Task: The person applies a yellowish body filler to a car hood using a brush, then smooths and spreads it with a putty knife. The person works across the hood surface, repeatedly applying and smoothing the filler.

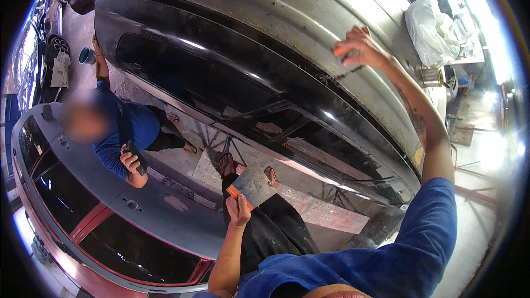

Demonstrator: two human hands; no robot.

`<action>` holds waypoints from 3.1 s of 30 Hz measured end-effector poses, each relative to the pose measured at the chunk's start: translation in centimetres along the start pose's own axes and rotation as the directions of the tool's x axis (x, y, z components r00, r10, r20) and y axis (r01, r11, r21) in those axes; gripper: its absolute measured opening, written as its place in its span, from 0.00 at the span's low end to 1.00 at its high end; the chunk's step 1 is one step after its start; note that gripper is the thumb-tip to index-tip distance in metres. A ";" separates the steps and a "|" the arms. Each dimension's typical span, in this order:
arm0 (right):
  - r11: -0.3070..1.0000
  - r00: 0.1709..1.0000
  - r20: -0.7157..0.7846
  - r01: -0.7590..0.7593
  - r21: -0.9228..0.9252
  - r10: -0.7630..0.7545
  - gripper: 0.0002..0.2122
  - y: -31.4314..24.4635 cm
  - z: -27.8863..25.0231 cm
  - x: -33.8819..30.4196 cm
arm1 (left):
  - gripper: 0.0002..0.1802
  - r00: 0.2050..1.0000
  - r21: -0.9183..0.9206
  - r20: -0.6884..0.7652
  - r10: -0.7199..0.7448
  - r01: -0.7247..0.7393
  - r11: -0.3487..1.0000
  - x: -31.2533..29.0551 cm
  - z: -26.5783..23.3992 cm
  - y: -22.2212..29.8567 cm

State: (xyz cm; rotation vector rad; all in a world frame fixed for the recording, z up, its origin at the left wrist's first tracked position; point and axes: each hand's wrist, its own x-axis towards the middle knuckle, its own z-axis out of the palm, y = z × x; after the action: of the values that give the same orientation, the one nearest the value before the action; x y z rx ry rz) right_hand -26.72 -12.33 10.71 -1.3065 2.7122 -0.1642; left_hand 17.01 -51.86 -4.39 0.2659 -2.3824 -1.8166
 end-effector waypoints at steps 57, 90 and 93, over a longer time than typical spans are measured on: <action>0.976 0.730 -0.669 -0.215 -0.033 0.138 0.08 -9.8 -5.0 13.3 | 0.17 0.925 -0.032 -0.226 0.305 -0.320 0.947 45.5 11.1 6.8; 0.980 0.967 -0.254 -0.048 -0.192 -0.003 0.06 -14.5 7.7 54.1 | 0.32 0.881 0.151 0.344 0.324 -0.392 0.907 49.1 6.9 4.4; 0.976 0.941 -0.340 -0.085 -0.202 0.011 0.06 -13.4 6.2 57.0 | 0.28 0.814 0.183 0.555 0.174 -0.323 0.928 49.9 6.3 4.7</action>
State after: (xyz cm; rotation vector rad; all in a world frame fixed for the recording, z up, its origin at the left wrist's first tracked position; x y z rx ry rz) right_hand -50.63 -65.60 2.89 -1.3754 3.1243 -0.1007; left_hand -33.32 -55.66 -1.53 -0.5923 -2.8516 -1.5850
